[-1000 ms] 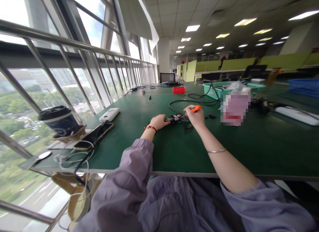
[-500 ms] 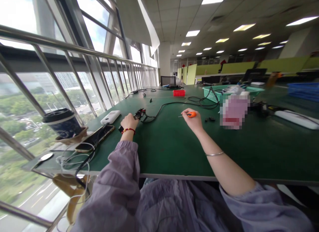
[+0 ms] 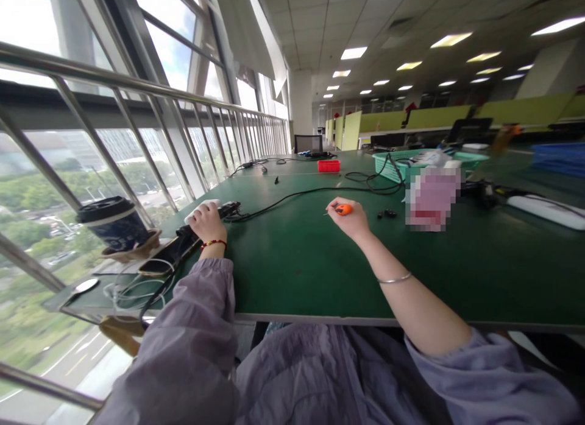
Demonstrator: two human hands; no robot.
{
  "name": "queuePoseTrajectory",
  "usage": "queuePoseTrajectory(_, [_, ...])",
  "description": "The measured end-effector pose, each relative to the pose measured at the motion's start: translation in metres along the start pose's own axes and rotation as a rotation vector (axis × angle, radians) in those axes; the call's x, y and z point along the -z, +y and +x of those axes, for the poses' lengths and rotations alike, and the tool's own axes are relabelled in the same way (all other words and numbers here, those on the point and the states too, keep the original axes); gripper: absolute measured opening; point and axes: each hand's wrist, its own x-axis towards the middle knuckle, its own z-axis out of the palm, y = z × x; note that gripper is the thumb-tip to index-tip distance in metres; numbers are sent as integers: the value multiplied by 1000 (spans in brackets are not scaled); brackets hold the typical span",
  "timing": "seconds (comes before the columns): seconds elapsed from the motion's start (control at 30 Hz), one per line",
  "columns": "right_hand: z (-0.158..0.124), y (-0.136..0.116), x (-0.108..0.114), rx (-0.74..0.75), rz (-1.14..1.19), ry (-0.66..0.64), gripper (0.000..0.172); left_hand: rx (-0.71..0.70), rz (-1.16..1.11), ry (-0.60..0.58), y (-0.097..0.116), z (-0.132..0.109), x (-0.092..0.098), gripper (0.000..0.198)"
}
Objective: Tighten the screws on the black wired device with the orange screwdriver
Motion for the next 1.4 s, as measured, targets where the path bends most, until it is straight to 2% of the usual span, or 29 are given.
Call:
queuePoseTrajectory(0.1, [-1,0,0,-8,-19,-19,13,-28,13,-23,3,-2,-9,39])
queuePoseTrajectory(0.2, [-1,1,-1,8,-47,-23,12,-13,1,17,1,-2,-13,38])
queuePoseTrajectory(0.33, [-1,4,-2,13,-21,-8,15,34,-58,87,-3,-1,-11,35])
queuePoseTrajectory(0.43, [-1,4,-1,-88,90,29,25,-18,-133,141,2,-1,-4,33])
queuePoseTrajectory(0.53, [1,6,2,-191,111,102,31,-176,-222,162,18,-4,6,31])
queuePoseTrajectory(0.6, [2,8,4,-241,68,156,33,-347,-288,146,37,-11,13,30])
queuePoseTrajectory(0.7, [3,12,6,-215,8,243,30,-706,-397,72,74,-28,23,27])
queuePoseTrajectory(0.8, [3,15,7,-152,-50,301,30,-1088,-459,-65,115,-52,32,30])
queuePoseTrajectory(0.83, [4,16,8,-155,-65,304,33,-1155,-458,-103,127,-59,33,32])
queuePoseTrajectory(0.9, [5,20,8,-185,-79,280,36,-1202,-441,-160,148,-72,33,36])
queuePoseTrajectory(1.0, [7,28,5,-239,-103,203,37,-1141,-399,-231,164,-79,24,42])
queuePoseTrajectory(1.07, [7,36,3,-286,-137,121,39,-1050,-392,-252,161,-73,14,44])
queuePoseTrajectory(1.13, [8,43,0,-328,-169,19,41,-920,-389,-242,145,-60,2,42])
queuePoseTrajectory(1.23, [7,47,-2,-342,-200,-97,44,-581,-297,-235,102,-34,-12,44])
queuePoseTrajectory(1.3, [7,46,-2,-332,-212,-130,45,-413,-218,-293,69,-18,-19,50])
queuePoseTrajectory(1.4, [7,40,-1,-318,-235,-166,44,-388,-145,-393,29,-1,-27,57])
